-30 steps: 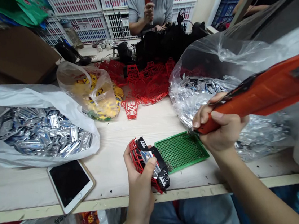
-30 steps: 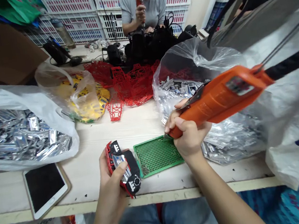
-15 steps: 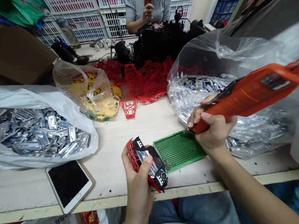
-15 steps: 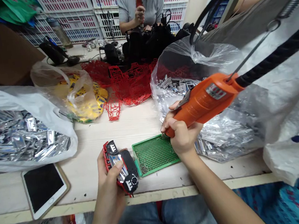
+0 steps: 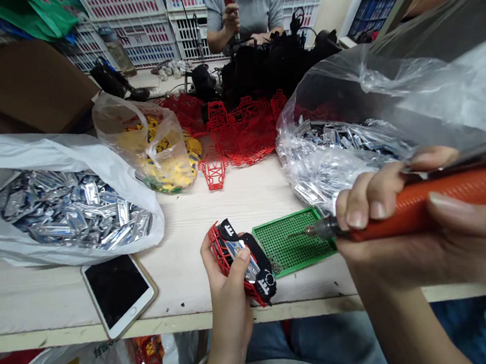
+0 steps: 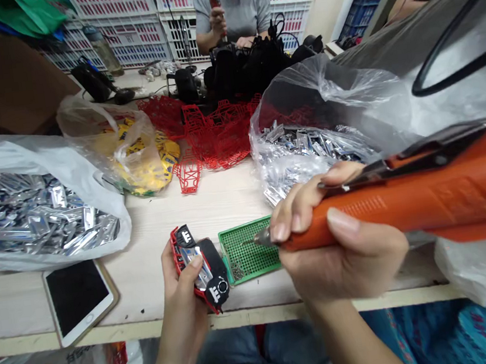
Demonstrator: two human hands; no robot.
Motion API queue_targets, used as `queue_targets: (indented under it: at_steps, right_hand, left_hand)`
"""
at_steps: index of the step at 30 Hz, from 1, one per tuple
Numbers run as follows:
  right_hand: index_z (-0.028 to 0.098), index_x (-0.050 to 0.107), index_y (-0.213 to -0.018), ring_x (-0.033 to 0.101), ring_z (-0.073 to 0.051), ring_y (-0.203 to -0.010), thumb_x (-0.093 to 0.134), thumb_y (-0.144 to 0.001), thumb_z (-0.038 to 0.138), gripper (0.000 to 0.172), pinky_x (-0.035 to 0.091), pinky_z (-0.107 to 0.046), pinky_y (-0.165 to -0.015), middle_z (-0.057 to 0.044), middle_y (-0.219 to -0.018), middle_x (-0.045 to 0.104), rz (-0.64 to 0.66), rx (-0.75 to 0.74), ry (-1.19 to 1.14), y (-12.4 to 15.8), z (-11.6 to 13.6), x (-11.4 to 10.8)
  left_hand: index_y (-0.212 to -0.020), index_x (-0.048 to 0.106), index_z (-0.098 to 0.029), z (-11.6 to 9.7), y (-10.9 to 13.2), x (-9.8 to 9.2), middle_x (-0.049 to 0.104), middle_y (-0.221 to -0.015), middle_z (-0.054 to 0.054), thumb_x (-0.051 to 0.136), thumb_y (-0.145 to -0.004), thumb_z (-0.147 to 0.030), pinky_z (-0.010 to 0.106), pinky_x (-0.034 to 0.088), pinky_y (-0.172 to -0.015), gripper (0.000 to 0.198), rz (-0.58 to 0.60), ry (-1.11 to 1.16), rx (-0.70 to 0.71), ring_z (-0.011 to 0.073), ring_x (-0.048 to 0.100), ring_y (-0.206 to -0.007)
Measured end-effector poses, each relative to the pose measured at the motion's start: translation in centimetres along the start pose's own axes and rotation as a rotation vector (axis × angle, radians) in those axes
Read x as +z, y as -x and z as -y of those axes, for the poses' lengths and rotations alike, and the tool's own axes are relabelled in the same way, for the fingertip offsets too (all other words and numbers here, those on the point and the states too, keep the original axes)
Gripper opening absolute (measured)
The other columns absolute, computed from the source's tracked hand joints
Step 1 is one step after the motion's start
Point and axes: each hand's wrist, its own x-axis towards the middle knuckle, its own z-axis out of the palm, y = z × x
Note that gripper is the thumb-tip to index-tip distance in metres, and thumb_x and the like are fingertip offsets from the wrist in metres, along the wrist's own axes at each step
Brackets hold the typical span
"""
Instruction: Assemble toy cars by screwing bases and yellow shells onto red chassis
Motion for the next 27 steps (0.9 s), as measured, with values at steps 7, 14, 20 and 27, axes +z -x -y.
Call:
queue_targets:
  at_steps: [7, 14, 20, 27]
  right_hand:
    - [0.028, 0.069, -0.090, 0.058, -0.018, -0.050, 0.080, -0.084, 0.026, 0.013, 0.051, -0.033, -0.050, 0.003, -0.060, 0.061, 0.076, 0.296, -0.001, 2.7, 1.5, 2.7]
    - [0.026, 0.066, -0.087, 0.057, -0.016, -0.047, 0.085, -0.080, 0.028, 0.021, 0.049, -0.029, -0.047, 0.004, -0.057, 0.061, 0.105, 0.318, -0.060, 2.8, 0.2, 3.4]
    - [0.027, 0.064, -0.084, 0.055, -0.015, -0.044, 0.085, -0.078, 0.027, 0.022, 0.048, -0.028, -0.045, 0.005, -0.054, 0.059, 0.070, 0.328, -0.051, 2.9, 0.3, 3.8]
    - [0.027, 0.062, -0.086, 0.055, -0.016, -0.045, 0.084, -0.081, 0.029, 0.023, 0.045, -0.028, -0.045, 0.005, -0.055, 0.058, 0.095, 0.310, -0.012, 3.0, 0.3, 3.7]
  left_hand:
    - [-0.138, 0.054, -0.032, 0.4, -0.5, -0.6, 0.074, -0.109, 0.002, 0.090, -0.069, -0.040, 0.031, 0.058, -0.084, 0.078, 0.016, -0.027, 0.014, 0.0204, 0.072, -0.094]
    - [-0.140, 0.053, -0.032, 0.6, -0.6, -0.9, 0.074, -0.109, 0.001, 0.091, -0.068, -0.041, 0.035, 0.057, -0.094, 0.082, 0.029, -0.025, -0.008, 0.0225, 0.073, -0.100]
    - [-0.141, 0.052, -0.033, 0.5, -0.6, -0.8, 0.074, -0.109, 0.001, 0.092, -0.068, -0.041, 0.037, 0.056, -0.099, 0.083, 0.038, -0.003, -0.017, 0.0229, 0.072, -0.103]
    - [-0.140, 0.053, -0.032, 0.5, -0.6, -0.8, 0.073, -0.112, 0.002, 0.091, -0.069, -0.041, 0.038, 0.054, -0.103, 0.081, 0.045, 0.004, -0.016, 0.0246, 0.071, -0.110]
